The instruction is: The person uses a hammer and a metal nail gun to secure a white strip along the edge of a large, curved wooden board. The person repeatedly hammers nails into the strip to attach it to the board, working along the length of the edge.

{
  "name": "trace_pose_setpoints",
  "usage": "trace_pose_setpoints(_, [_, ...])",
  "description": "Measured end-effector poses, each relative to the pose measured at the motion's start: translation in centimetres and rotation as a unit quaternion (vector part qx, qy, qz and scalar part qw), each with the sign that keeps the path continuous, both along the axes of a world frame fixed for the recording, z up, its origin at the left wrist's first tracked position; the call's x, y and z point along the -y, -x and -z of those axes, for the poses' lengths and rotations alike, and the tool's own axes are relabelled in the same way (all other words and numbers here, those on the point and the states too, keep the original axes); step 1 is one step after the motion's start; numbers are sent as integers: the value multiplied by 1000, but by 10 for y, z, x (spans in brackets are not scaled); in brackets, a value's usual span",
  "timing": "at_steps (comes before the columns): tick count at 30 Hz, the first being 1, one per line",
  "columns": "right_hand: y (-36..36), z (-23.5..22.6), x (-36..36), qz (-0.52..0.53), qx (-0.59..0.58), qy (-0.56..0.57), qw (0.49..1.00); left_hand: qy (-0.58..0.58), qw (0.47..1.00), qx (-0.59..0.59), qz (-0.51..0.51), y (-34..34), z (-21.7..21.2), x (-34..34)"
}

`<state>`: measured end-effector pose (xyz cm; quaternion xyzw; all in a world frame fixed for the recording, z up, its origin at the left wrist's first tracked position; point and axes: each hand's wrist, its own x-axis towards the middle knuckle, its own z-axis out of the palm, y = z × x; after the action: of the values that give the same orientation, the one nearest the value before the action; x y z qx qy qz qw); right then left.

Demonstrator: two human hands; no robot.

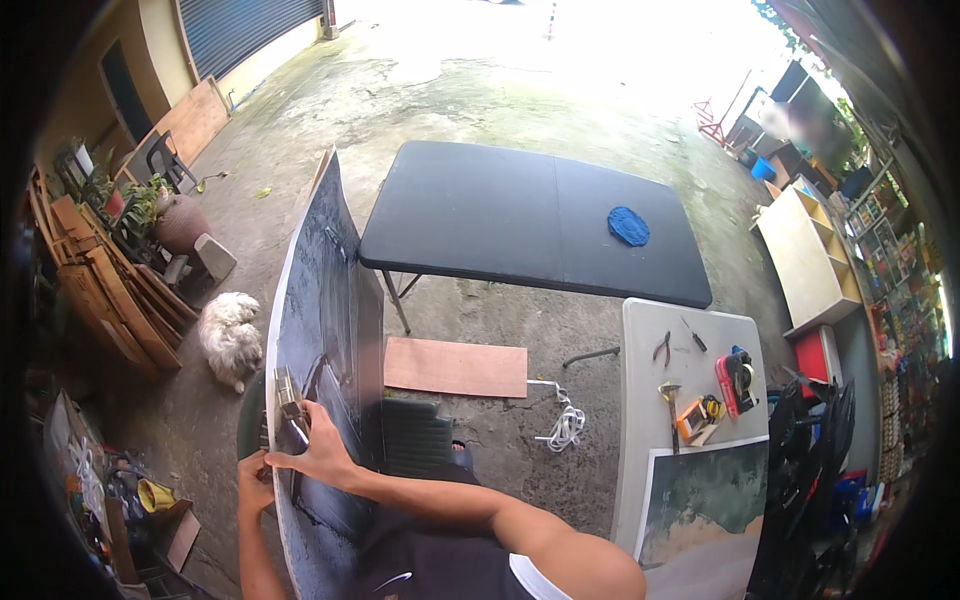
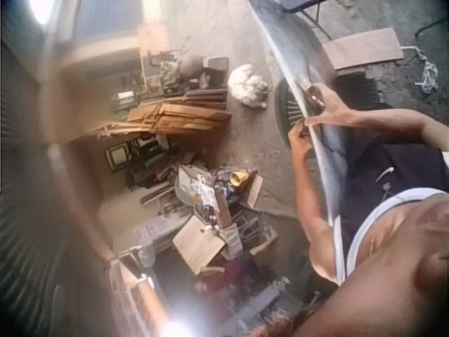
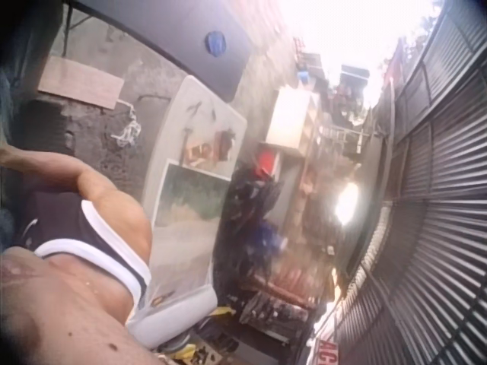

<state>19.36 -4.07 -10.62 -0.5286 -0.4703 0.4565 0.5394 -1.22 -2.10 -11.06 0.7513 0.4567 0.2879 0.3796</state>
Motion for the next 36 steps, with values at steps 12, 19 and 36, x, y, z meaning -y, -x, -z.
trace_pose_setpoints(12, [12, 17, -4, 9, -118, -63, 991, 67, 993, -92, -19, 19, -9, 12])
trace_pose_setpoints(19, [15, 4, -3, 38, -72, -4, 997, 65, 988, -101, 101, 34, -55, -13])
trace_pose_setpoints(36, [12, 7, -6, 7, -66, -8, 998, 16, 962, -208, 176, 37, -90, -83])
